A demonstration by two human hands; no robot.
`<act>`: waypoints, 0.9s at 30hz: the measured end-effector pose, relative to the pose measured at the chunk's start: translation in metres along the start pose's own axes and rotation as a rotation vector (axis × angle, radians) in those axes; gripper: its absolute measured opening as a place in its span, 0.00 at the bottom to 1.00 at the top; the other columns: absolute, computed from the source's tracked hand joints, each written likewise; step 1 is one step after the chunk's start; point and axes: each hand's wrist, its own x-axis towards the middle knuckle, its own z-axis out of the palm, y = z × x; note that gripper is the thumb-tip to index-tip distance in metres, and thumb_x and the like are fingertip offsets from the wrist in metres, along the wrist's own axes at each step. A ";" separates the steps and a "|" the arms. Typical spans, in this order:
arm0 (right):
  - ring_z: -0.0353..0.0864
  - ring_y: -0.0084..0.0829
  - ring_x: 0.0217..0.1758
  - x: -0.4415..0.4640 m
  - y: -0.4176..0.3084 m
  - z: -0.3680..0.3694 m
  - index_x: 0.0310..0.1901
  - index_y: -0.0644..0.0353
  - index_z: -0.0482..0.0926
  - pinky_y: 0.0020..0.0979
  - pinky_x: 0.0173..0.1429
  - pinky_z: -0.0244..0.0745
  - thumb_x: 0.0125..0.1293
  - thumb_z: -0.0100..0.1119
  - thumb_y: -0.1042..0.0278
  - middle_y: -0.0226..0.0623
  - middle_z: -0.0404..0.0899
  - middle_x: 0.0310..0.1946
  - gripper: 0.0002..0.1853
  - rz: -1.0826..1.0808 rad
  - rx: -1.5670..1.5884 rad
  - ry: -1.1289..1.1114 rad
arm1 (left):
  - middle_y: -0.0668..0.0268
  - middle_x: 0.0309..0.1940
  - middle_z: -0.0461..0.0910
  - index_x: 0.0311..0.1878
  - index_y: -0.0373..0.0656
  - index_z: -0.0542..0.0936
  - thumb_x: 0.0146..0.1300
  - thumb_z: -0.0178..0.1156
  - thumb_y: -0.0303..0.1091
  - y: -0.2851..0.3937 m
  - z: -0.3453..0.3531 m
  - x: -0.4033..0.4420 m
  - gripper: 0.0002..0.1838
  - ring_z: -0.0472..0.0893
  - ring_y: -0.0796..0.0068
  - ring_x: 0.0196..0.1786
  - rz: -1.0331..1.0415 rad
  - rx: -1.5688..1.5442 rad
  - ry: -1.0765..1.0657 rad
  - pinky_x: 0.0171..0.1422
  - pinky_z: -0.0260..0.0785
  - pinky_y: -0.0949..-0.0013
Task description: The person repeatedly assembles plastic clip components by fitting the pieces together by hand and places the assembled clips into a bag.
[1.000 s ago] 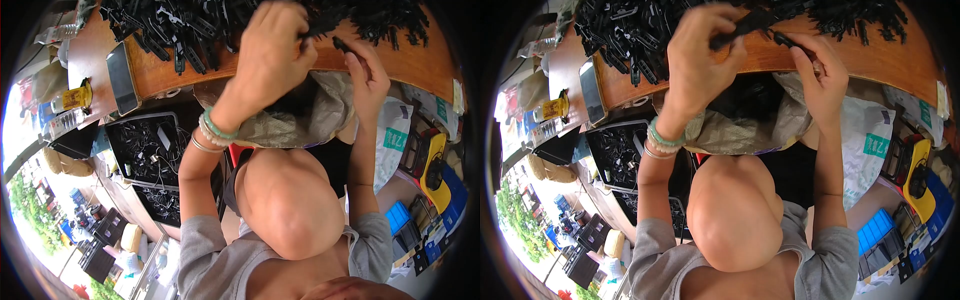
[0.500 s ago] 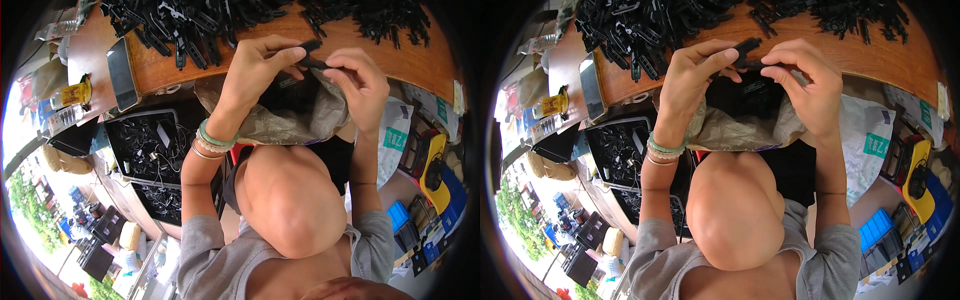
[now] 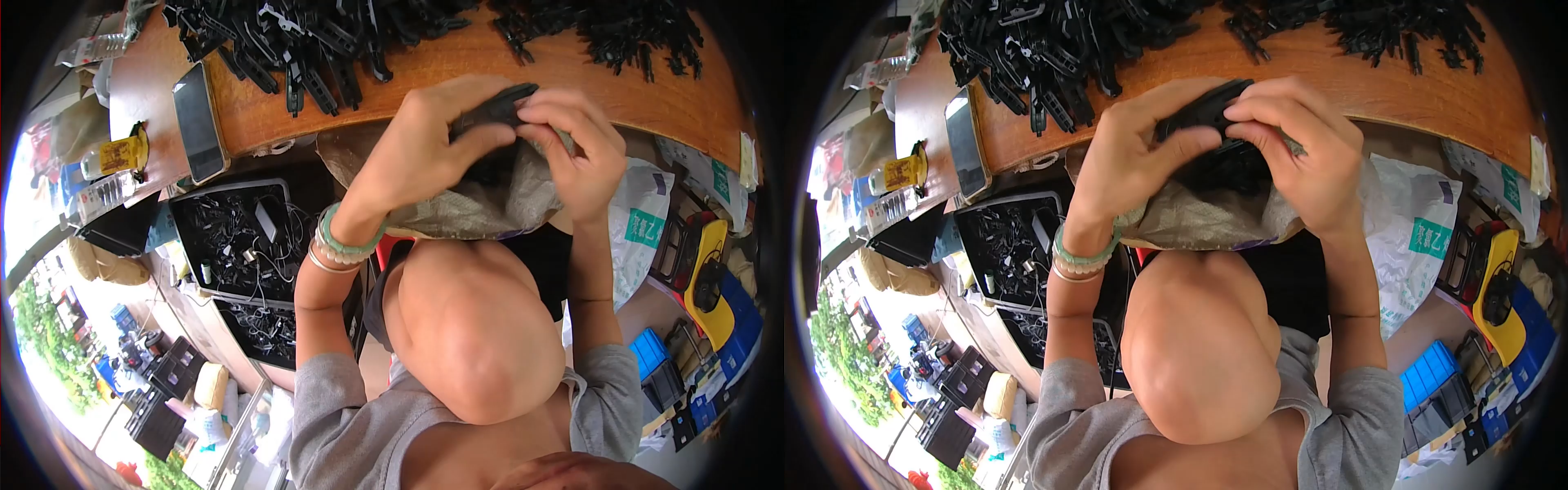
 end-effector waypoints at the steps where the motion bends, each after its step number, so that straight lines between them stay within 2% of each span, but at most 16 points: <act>1: 0.81 0.30 0.34 -0.001 0.001 0.001 0.33 0.66 0.82 0.26 0.37 0.76 0.48 0.67 0.86 0.37 0.81 0.32 0.09 -0.014 -0.004 0.014 | 0.60 0.40 0.84 0.56 0.33 0.76 0.60 0.61 0.24 -0.002 0.000 -0.001 0.19 0.81 0.75 0.43 0.124 0.093 -0.025 0.53 0.72 0.72; 3: 0.81 0.31 0.34 -0.005 0.001 0.003 0.33 0.66 0.82 0.26 0.37 0.76 0.48 0.67 0.86 0.37 0.81 0.32 0.09 -0.007 0.018 0.031 | 0.57 0.40 0.83 0.57 0.33 0.74 0.57 0.63 0.22 -0.004 0.005 -0.005 0.23 0.82 0.72 0.42 0.161 0.180 -0.010 0.51 0.73 0.70; 5: 0.81 0.31 0.35 -0.006 0.001 0.005 0.33 0.65 0.82 0.26 0.37 0.76 0.48 0.66 0.87 0.38 0.81 0.33 0.10 0.007 0.048 0.050 | 0.44 0.41 0.79 0.53 0.29 0.73 0.56 0.62 0.22 0.001 0.010 -0.008 0.21 0.80 0.44 0.42 0.109 0.111 0.037 0.44 0.73 0.60; 7: 0.81 0.31 0.35 -0.007 0.001 0.005 0.34 0.65 0.81 0.27 0.38 0.77 0.48 0.66 0.87 0.39 0.80 0.33 0.11 -0.029 0.048 0.068 | 0.44 0.40 0.79 0.55 0.30 0.72 0.56 0.62 0.22 0.004 0.009 -0.010 0.22 0.80 0.44 0.40 0.116 0.129 0.024 0.40 0.73 0.59; 9: 0.80 0.31 0.36 -0.009 0.004 0.005 0.35 0.65 0.81 0.26 0.38 0.77 0.48 0.67 0.86 0.39 0.80 0.36 0.11 -0.028 0.066 0.067 | 0.51 0.38 0.82 0.55 0.34 0.75 0.57 0.63 0.22 0.008 0.009 -0.011 0.21 0.84 0.57 0.39 0.101 0.210 0.013 0.45 0.75 0.67; 14: 0.79 0.30 0.38 -0.006 0.005 0.000 0.37 0.64 0.81 0.25 0.39 0.75 0.48 0.68 0.85 0.40 0.77 0.44 0.13 0.067 0.142 0.061 | 0.51 0.37 0.81 0.55 0.34 0.74 0.57 0.62 0.21 0.008 0.010 -0.011 0.20 0.83 0.53 0.39 0.175 0.229 0.034 0.44 0.75 0.66; 16: 0.78 0.28 0.39 -0.006 0.010 0.000 0.39 0.64 0.81 0.25 0.40 0.75 0.48 0.67 0.85 0.39 0.75 0.49 0.14 -0.062 0.088 0.036 | 0.50 0.37 0.81 0.55 0.34 0.74 0.57 0.62 0.21 0.010 0.009 -0.010 0.20 0.83 0.52 0.39 0.166 0.226 0.029 0.43 0.75 0.65; 20: 0.78 0.28 0.39 0.002 -0.003 -0.003 0.41 0.64 0.81 0.25 0.40 0.74 0.48 0.66 0.85 0.38 0.77 0.47 0.16 0.096 0.071 0.038 | 0.48 0.36 0.80 0.55 0.33 0.74 0.56 0.61 0.20 0.015 0.005 -0.009 0.21 0.82 0.50 0.37 0.194 0.298 -0.007 0.40 0.74 0.63; 22: 0.79 0.29 0.37 -0.002 0.001 -0.003 0.42 0.64 0.80 0.26 0.39 0.73 0.48 0.65 0.86 0.37 0.79 0.42 0.17 0.173 0.191 -0.060 | 0.48 0.36 0.80 0.55 0.32 0.74 0.56 0.61 0.20 0.014 0.004 -0.009 0.21 0.81 0.49 0.36 0.175 0.335 -0.042 0.39 0.74 0.62; 24: 0.79 0.29 0.36 -0.004 0.003 -0.002 0.42 0.64 0.80 0.26 0.39 0.73 0.48 0.65 0.86 0.37 0.80 0.39 0.17 0.148 0.163 -0.041 | 0.48 0.36 0.80 0.54 0.32 0.74 0.56 0.61 0.20 0.009 0.004 -0.008 0.21 0.81 0.48 0.35 0.260 0.336 -0.043 0.37 0.73 0.62; 27: 0.79 0.29 0.34 -0.005 0.004 -0.001 0.41 0.65 0.80 0.26 0.38 0.73 0.48 0.65 0.86 0.36 0.81 0.34 0.16 0.126 0.134 -0.004 | 0.48 0.36 0.80 0.54 0.32 0.75 0.55 0.62 0.20 0.009 0.004 -0.006 0.20 0.80 0.49 0.35 0.272 0.370 -0.060 0.37 0.73 0.62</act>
